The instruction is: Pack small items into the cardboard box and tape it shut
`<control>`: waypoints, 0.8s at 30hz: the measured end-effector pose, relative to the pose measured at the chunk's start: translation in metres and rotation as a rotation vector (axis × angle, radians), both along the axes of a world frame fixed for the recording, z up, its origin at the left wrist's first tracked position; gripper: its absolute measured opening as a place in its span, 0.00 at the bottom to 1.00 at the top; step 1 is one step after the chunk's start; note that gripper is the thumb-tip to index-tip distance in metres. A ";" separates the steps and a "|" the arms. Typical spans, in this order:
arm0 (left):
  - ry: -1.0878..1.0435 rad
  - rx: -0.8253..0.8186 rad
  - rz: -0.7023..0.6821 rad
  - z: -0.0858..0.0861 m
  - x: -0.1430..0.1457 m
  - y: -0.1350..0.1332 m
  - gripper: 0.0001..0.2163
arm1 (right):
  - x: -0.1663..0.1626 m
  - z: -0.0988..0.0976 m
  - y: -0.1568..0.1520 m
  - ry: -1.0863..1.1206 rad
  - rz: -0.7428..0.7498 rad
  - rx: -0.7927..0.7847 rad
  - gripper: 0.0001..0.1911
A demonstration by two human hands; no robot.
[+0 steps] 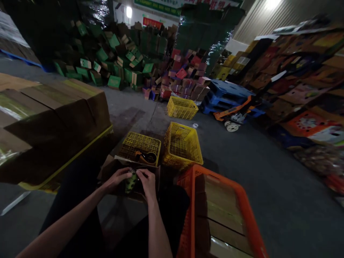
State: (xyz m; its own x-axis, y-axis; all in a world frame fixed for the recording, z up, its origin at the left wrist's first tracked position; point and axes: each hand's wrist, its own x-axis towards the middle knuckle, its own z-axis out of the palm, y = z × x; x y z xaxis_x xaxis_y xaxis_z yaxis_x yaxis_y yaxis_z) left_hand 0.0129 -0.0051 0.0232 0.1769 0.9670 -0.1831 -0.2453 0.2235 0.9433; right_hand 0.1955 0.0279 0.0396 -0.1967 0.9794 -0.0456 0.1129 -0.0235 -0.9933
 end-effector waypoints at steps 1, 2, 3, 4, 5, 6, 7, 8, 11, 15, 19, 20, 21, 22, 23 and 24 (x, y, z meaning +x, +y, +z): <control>0.014 0.003 0.016 0.000 0.000 0.000 0.21 | -0.001 0.000 0.000 -0.014 0.003 0.003 0.14; 0.006 -0.005 0.033 0.000 0.000 -0.001 0.21 | -0.003 -0.001 0.001 -0.017 -0.001 -0.003 0.15; -0.025 -0.017 0.056 -0.001 0.001 -0.001 0.21 | -0.004 -0.002 0.001 -0.005 -0.008 -0.015 0.15; -0.072 -0.030 0.089 -0.002 0.001 -0.002 0.20 | -0.004 -0.002 0.001 0.022 -0.014 -0.031 0.17; -0.128 -0.047 0.131 -0.004 0.002 -0.002 0.20 | -0.005 -0.003 0.001 0.057 -0.013 -0.050 0.18; -0.184 -0.069 0.178 -0.006 0.002 -0.002 0.20 | -0.005 -0.003 0.001 0.094 -0.001 -0.072 0.20; -0.234 -0.097 0.227 -0.008 0.002 -0.002 0.20 | -0.005 -0.003 0.001 0.125 0.024 -0.100 0.21; -0.275 -0.132 0.272 -0.009 0.002 -0.001 0.20 | -0.004 -0.003 0.001 0.149 0.054 -0.132 0.22; -0.365 -0.225 0.375 -0.011 -0.002 0.002 0.21 | -0.002 -0.003 -0.001 0.172 0.138 -0.238 0.25; -0.454 -0.238 0.434 -0.004 -0.007 0.002 0.24 | 0.000 -0.007 -0.003 0.189 0.210 -0.373 0.25; -0.457 -0.211 0.336 0.000 -0.008 -0.001 0.24 | 0.002 -0.012 -0.002 0.217 0.165 -0.392 0.25; -0.432 -0.222 0.315 -0.001 -0.008 -0.002 0.22 | 0.003 -0.013 -0.001 0.213 0.144 -0.384 0.26; -0.401 -0.236 0.302 -0.002 -0.007 -0.002 0.21 | 0.004 -0.013 -0.001 0.207 0.115 -0.371 0.25; -0.372 -0.250 0.298 -0.004 -0.007 -0.002 0.20 | 0.005 -0.014 0.000 0.202 0.082 -0.358 0.25; -0.349 -0.259 0.302 -0.007 -0.007 -0.001 0.19 | 0.006 -0.014 0.001 0.204 0.050 -0.349 0.24; -0.333 -0.261 0.314 -0.009 -0.007 -0.001 0.19 | 0.007 -0.014 0.001 0.217 0.026 -0.345 0.23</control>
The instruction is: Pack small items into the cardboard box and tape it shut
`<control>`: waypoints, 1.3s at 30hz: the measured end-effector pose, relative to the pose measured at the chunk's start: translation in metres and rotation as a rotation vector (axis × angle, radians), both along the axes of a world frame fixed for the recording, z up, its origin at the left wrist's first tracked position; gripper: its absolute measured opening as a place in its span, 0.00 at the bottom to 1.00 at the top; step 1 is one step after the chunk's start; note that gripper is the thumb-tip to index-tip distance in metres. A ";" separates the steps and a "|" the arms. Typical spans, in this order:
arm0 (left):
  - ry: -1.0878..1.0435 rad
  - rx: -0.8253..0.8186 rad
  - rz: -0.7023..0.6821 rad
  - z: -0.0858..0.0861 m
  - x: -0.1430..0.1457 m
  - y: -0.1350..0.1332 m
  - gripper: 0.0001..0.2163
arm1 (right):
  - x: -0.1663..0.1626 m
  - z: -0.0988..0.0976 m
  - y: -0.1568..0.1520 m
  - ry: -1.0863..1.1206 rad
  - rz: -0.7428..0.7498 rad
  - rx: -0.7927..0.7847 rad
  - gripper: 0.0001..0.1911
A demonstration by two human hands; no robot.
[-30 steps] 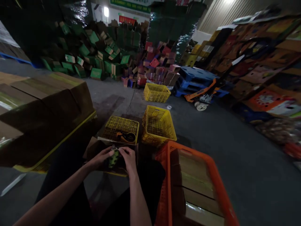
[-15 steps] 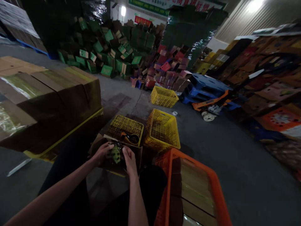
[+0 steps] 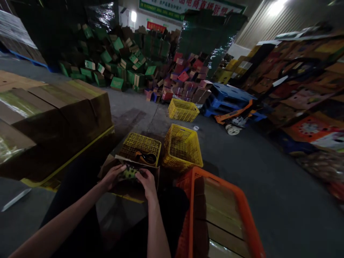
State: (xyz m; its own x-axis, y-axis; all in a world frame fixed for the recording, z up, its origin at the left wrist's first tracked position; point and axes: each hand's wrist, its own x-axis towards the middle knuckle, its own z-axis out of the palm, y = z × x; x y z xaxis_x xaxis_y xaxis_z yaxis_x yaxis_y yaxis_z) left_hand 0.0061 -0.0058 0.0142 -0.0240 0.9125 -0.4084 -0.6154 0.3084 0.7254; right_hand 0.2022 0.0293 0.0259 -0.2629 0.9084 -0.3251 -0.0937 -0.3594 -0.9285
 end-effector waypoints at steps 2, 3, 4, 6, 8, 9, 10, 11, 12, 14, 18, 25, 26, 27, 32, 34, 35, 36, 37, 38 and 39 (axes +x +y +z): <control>0.017 0.009 0.021 -0.004 0.000 0.001 0.20 | 0.001 0.001 0.000 0.054 -0.002 -0.014 0.24; 0.019 0.019 0.034 -0.005 -0.001 0.002 0.20 | 0.002 0.001 -0.001 0.089 0.016 -0.025 0.24; 0.019 0.029 0.043 -0.006 -0.001 0.002 0.20 | 0.002 0.001 -0.001 0.121 0.035 -0.035 0.25; 0.022 0.034 0.057 -0.008 -0.002 0.003 0.20 | 0.003 0.002 -0.001 0.152 0.034 -0.045 0.24; 0.038 0.026 0.083 -0.010 -0.002 0.002 0.20 | 0.005 0.001 0.000 0.143 -0.037 -0.042 0.21; 0.051 0.021 0.102 -0.011 -0.003 0.002 0.21 | 0.005 0.001 0.001 0.134 -0.073 -0.034 0.19; 0.066 0.016 0.124 -0.012 -0.003 0.002 0.21 | 0.006 0.000 0.001 0.129 -0.102 -0.020 0.18; 0.078 0.012 0.144 -0.013 -0.003 0.002 0.22 | 0.007 0.000 0.002 0.131 -0.122 0.004 0.17; 0.085 0.009 0.155 -0.014 -0.003 0.002 0.22 | 0.007 0.000 0.002 0.135 -0.130 0.031 0.16; 0.084 0.014 0.161 -0.015 -0.002 0.003 0.22 | 0.006 0.001 0.002 0.131 -0.120 0.073 0.15; 0.064 0.035 0.139 -0.017 0.001 0.003 0.20 | 0.002 0.001 -0.001 0.089 -0.057 0.053 0.16; 0.049 0.002 -0.068 -0.005 0.003 -0.003 0.21 | 0.004 0.004 -0.003 -0.044 -0.065 0.162 0.17; 0.061 0.002 -0.091 -0.003 0.003 -0.004 0.22 | 0.005 0.005 -0.003 -0.069 -0.061 0.192 0.17; 0.073 0.000 -0.110 -0.001 0.003 -0.005 0.23 | 0.006 0.006 -0.003 -0.095 -0.059 0.220 0.17; 0.075 0.003 -0.123 -0.003 0.005 -0.005 0.23 | 0.007 0.012 -0.003 -0.207 -0.074 0.297 0.19; 0.071 0.013 -0.076 -0.006 0.007 -0.004 0.21 | 0.003 0.013 -0.004 -0.158 -0.077 0.271 0.19; 0.061 0.017 -0.053 -0.006 0.007 -0.003 0.21 | 0.001 0.014 -0.004 -0.105 -0.069 0.240 0.19; 0.045 0.019 -0.036 -0.006 0.007 -0.003 0.22 | -0.001 0.014 -0.005 -0.041 -0.050 0.201 0.20; 0.022 0.019 -0.028 -0.006 0.007 -0.002 0.23 | -0.003 0.014 -0.005 0.027 -0.027 0.159 0.21; -0.005 0.020 -0.029 -0.005 0.007 -0.002 0.25 | -0.004 0.014 -0.006 0.090 -0.006 0.115 0.21; -0.031 0.021 -0.040 -0.004 0.006 -0.003 0.27 | -0.005 0.013 -0.007 0.145 0.010 0.076 0.22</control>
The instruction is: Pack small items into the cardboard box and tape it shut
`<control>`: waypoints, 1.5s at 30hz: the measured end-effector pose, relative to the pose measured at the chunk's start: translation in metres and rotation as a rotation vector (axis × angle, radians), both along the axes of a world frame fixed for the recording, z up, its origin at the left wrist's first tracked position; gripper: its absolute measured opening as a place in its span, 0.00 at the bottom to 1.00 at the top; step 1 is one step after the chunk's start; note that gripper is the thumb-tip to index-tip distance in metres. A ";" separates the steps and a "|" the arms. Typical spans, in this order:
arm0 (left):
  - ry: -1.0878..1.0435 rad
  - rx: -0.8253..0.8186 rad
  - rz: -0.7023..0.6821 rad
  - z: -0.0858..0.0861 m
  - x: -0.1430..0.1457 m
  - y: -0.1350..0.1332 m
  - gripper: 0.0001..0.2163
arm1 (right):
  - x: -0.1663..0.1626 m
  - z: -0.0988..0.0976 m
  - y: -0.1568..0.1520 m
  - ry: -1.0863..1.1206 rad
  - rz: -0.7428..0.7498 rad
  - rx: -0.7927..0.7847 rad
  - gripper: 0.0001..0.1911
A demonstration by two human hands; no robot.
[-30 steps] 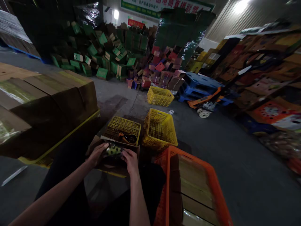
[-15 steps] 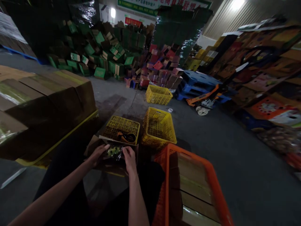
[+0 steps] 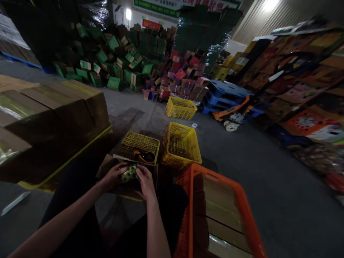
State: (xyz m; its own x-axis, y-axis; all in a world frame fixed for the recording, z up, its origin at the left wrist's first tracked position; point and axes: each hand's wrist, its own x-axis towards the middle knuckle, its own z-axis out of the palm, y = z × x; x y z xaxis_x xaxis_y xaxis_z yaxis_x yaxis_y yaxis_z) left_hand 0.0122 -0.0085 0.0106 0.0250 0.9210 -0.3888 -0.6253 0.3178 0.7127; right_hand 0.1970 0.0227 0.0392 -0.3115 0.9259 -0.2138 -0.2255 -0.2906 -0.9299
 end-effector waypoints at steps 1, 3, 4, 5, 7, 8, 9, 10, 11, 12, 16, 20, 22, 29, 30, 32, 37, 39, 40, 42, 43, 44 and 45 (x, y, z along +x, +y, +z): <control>-0.025 0.004 -0.021 0.001 -0.001 0.000 0.29 | 0.000 -0.001 0.000 0.044 0.013 -0.033 0.22; -0.056 0.022 -0.074 0.003 -0.001 -0.002 0.30 | 0.000 -0.003 -0.001 0.097 0.010 -0.083 0.21; -0.057 0.032 -0.098 0.004 -0.001 -0.002 0.29 | 0.000 -0.004 0.000 0.104 0.003 -0.099 0.20; -0.045 0.038 -0.115 0.005 0.000 -0.003 0.28 | 0.001 -0.005 0.000 0.100 -0.008 -0.109 0.19; 0.014 0.046 -0.118 0.006 0.002 -0.003 0.25 | 0.001 -0.007 0.001 0.063 -0.036 -0.101 0.18; 0.056 0.062 -0.111 0.007 0.003 -0.004 0.24 | 0.001 -0.008 0.001 0.031 -0.043 -0.083 0.17; 0.098 0.090 -0.104 0.008 0.004 -0.004 0.22 | 0.000 -0.008 0.001 -0.007 -0.044 -0.059 0.16; 0.134 0.127 -0.096 0.008 0.005 -0.004 0.20 | 0.000 -0.009 0.001 -0.041 -0.039 -0.036 0.16; 0.161 0.161 -0.088 0.008 0.005 -0.003 0.18 | -0.001 -0.009 0.001 -0.062 -0.034 -0.016 0.16; 0.170 0.183 -0.076 0.008 0.005 -0.003 0.17 | -0.002 -0.009 0.001 -0.065 -0.034 -0.001 0.17; 0.049 0.145 0.012 0.006 0.004 0.000 0.21 | -0.006 -0.008 -0.002 -0.006 -0.018 -0.006 0.24; -0.057 0.161 0.067 0.013 0.000 0.000 0.28 | -0.012 -0.009 -0.008 -0.072 0.135 -0.038 0.31; -0.071 0.168 0.042 0.017 -0.002 -0.001 0.28 | -0.014 -0.009 -0.010 -0.109 0.143 0.004 0.33; -0.016 0.107 -0.009 0.013 -0.008 0.000 0.28 | -0.006 -0.001 -0.006 -0.187 0.122 0.077 0.26; 0.006 0.097 -0.008 0.010 -0.009 0.000 0.27 | -0.005 0.000 -0.005 -0.183 0.128 0.069 0.26; 0.030 0.081 0.001 0.006 -0.011 0.002 0.27 | -0.003 -0.002 -0.004 -0.172 0.132 0.061 0.29; 0.020 0.046 0.103 0.000 -0.012 0.004 0.22 | -0.007 -0.012 -0.005 -0.097 0.058 0.045 0.33; -0.006 0.053 0.134 0.000 -0.013 0.004 0.22 | -0.008 -0.015 -0.004 -0.074 0.007 0.026 0.32; -0.024 0.058 0.128 0.001 -0.013 0.004 0.22 | -0.007 -0.016 -0.003 -0.068 -0.012 0.023 0.32; -0.048 0.061 0.094 0.001 -0.014 0.003 0.24 | -0.006 -0.017 -0.002 -0.051 -0.027 0.021 0.31; -0.053 0.057 0.081 0.000 -0.014 0.004 0.24 | -0.005 -0.017 -0.001 -0.031 -0.021 0.013 0.32; -0.053 0.050 0.084 -0.001 -0.015 0.004 0.24 | -0.003 -0.016 -0.001 -0.005 -0.017 -0.002 0.32; -0.049 0.041 0.098 -0.002 -0.015 0.005 0.23 | -0.002 -0.016 -0.001 0.018 -0.020 -0.021 0.31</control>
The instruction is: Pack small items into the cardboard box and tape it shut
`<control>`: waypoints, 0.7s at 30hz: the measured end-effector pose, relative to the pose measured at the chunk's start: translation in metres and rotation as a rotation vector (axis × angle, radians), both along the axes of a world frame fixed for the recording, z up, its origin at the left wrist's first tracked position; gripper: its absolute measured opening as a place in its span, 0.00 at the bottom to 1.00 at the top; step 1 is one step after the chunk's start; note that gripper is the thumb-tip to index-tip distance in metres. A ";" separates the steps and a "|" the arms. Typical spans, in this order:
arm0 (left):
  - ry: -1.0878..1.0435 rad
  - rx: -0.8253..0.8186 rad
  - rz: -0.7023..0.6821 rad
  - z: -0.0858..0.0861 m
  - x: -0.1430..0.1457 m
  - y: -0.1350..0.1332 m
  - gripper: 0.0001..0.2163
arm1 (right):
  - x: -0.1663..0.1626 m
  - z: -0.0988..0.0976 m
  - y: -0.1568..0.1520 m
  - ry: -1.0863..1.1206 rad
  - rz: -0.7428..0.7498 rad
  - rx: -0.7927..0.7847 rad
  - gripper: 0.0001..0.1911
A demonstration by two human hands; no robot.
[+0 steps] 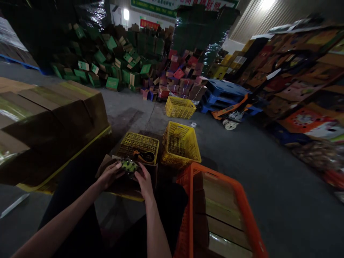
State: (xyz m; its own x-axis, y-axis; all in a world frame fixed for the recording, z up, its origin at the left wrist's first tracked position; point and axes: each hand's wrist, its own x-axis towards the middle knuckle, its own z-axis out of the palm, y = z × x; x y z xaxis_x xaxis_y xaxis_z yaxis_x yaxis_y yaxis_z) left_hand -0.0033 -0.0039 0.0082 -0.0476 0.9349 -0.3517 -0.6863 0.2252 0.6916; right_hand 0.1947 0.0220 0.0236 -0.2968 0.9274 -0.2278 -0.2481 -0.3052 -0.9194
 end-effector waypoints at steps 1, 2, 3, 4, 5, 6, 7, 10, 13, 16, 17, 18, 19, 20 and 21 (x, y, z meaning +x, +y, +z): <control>0.001 -0.008 0.011 -0.002 -0.001 0.001 0.22 | 0.001 0.001 0.000 0.017 -0.013 -0.017 0.30; 0.000 -0.011 0.015 -0.003 -0.001 0.001 0.22 | 0.002 0.001 0.000 0.023 -0.032 -0.029 0.28; -0.005 -0.010 0.010 -0.005 -0.001 0.002 0.21 | 0.002 0.001 0.000 0.018 -0.049 -0.036 0.26; -0.010 -0.008 0.002 -0.006 -0.001 0.002 0.22 | 0.003 0.002 0.000 0.007 -0.061 -0.039 0.25; -0.017 -0.005 -0.006 -0.007 -0.001 0.002 0.22 | 0.003 0.002 0.001 -0.007 -0.066 -0.043 0.24; -0.025 -0.003 -0.013 -0.007 0.000 0.002 0.22 | 0.003 0.002 0.001 -0.018 -0.070 -0.049 0.24; -0.033 0.001 -0.016 -0.006 0.000 0.002 0.23 | 0.003 0.001 0.001 -0.023 -0.081 -0.056 0.23; -0.051 0.028 -0.037 -0.003 0.002 0.000 0.24 | 0.003 0.000 0.001 0.000 -0.181 -0.092 0.19; -0.052 0.050 -0.036 -0.001 0.003 -0.001 0.24 | 0.003 0.000 0.002 0.041 -0.244 -0.107 0.16; -0.042 0.053 -0.016 -0.001 0.002 0.000 0.24 | 0.003 0.003 0.001 0.076 -0.176 -0.083 0.15; -0.035 0.058 -0.016 -0.001 0.001 0.000 0.24 | 0.002 0.004 0.000 0.084 -0.141 -0.074 0.15; -0.027 0.066 -0.024 -0.001 0.001 0.000 0.24 | 0.002 0.005 0.000 0.081 -0.100 -0.063 0.15; -0.016 0.073 -0.039 -0.001 0.000 0.000 0.25 | 0.001 0.006 -0.001 0.064 -0.055 -0.046 0.17; -0.005 0.077 -0.056 -0.001 0.000 -0.001 0.25 | 0.001 0.007 -0.001 0.031 -0.013 -0.026 0.19; 0.006 0.077 -0.071 -0.001 0.001 -0.002 0.24 | 0.000 0.008 -0.002 -0.013 0.027 -0.004 0.21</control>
